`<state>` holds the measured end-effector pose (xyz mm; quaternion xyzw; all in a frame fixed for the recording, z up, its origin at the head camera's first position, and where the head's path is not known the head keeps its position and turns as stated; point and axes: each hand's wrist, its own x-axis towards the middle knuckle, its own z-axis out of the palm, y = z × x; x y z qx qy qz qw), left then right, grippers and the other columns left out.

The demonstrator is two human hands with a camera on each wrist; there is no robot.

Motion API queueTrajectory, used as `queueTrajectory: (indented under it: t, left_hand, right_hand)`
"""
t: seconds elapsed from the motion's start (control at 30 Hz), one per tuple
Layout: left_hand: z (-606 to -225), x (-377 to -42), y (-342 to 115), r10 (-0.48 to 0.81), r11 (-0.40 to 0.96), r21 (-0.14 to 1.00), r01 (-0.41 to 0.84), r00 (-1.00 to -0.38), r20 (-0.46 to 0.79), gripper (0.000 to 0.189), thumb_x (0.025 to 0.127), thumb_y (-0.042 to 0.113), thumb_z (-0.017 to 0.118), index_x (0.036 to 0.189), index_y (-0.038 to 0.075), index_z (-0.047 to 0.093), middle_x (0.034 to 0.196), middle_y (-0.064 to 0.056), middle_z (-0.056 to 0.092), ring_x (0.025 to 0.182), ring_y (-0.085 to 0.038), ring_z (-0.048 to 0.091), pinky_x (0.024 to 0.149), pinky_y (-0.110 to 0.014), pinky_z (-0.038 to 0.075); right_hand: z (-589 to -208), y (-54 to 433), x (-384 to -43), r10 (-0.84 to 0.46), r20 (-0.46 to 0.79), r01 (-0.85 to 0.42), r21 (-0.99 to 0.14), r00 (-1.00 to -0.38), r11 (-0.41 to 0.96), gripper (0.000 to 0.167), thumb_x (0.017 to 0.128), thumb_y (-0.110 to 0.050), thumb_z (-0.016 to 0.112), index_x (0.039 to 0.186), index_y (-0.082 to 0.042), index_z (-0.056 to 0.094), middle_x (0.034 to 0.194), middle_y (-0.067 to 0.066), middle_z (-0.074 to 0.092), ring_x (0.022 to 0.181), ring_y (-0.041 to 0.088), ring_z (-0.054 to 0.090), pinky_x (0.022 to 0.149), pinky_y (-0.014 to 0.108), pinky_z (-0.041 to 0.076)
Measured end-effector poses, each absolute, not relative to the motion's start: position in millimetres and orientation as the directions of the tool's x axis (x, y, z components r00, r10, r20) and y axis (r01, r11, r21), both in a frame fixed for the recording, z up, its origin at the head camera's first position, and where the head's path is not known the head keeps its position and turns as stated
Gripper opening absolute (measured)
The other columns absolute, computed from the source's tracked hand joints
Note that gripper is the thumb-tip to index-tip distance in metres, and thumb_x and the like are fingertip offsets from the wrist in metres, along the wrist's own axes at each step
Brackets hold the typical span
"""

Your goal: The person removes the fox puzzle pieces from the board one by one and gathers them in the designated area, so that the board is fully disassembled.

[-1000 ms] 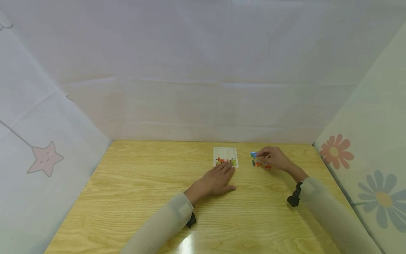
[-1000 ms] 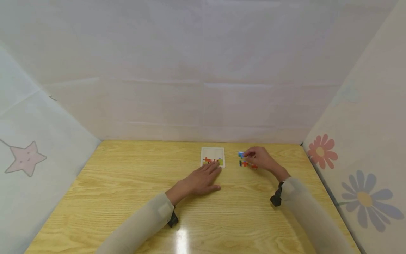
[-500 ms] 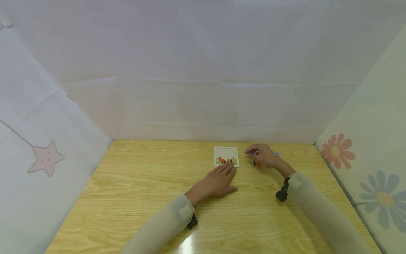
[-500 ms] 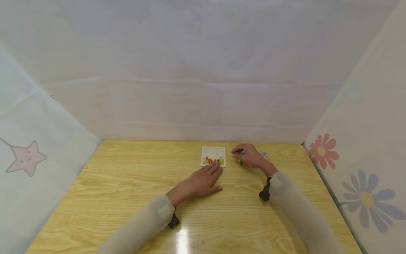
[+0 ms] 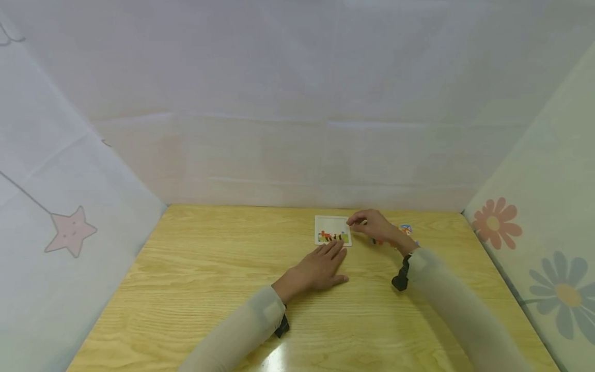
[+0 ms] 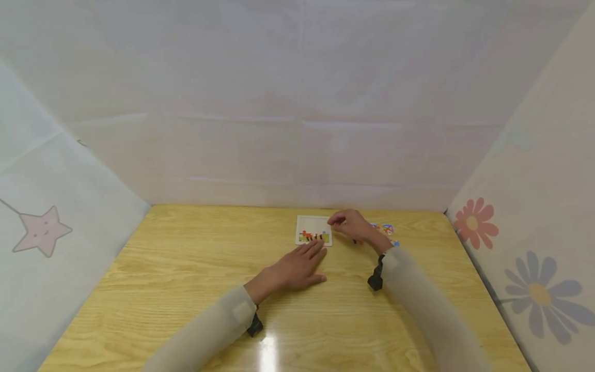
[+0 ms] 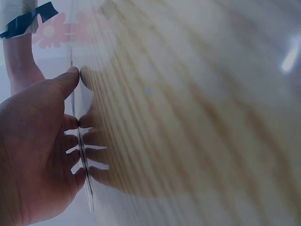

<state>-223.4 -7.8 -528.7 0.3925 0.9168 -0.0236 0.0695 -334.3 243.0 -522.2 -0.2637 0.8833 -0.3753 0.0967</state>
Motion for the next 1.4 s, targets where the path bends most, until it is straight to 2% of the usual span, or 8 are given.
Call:
queueTrajectory:
  t: [0.4,0.7,0.97,1.4]
  left_hand:
    - [-534.3,-226.5,-10.1,0.718,0.686,-0.008,0.727,-0.679,-0.152,0.082,0.109,0.065,0.036,0.17,0.012,0.023,0.178,-0.011,0.013,0.164,-0.026,0.014,0.13,-0.044,0.024]
    - [-535.7,-227.0,-10.1,0.716,0.689,0.006,0.725,-0.679,-0.163,0.083,0.109,0.066,0.035,0.171,0.012,0.02,0.178,-0.01,0.011,0.165,-0.025,0.011,0.131,-0.045,0.023]
    - [-534.8,-227.5,-9.6,0.717,0.686,-0.001,0.728,-0.676,-0.171,0.083,0.109,0.066,0.035,0.171,0.012,0.02,0.178,-0.009,0.011,0.165,-0.024,0.011,0.131,-0.044,0.022]
    - [-532.5,-227.0,-10.8,0.715,0.69,0.014,0.724,-0.678,-0.171,0.083,0.109,0.065,0.037,0.171,0.012,0.022,0.178,-0.009,0.013,0.164,-0.024,0.013,0.131,-0.044,0.022]
  right_hand:
    - [-523.4,220.4,-341.5,-0.646,0.059,-0.464,-0.746,-0.761,0.478,0.023,0.105,-0.001,0.064,0.125,0.005,0.073,0.122,0.02,0.075,0.109,0.032,0.071,0.096,0.049,0.058]
    - [-523.2,208.6,-345.7,-0.647,0.0,-0.423,-0.758,-0.762,0.498,0.025,0.106,-0.005,0.064,0.128,0.001,0.074,0.126,0.016,0.074,0.11,0.027,0.07,0.095,0.043,0.059]
    - [-527.2,202.7,-350.8,-0.698,0.011,-0.454,-0.767,-0.716,0.453,0.024,0.105,-0.003,0.064,0.127,0.004,0.073,0.124,0.018,0.075,0.109,0.029,0.072,0.094,0.042,0.06]
    - [-530.5,191.0,-353.2,-0.701,-0.013,-0.44,-0.771,-0.713,0.461,0.023,0.105,-0.005,0.066,0.125,0.002,0.075,0.12,0.014,0.077,0.107,0.025,0.073,0.091,0.038,0.061]
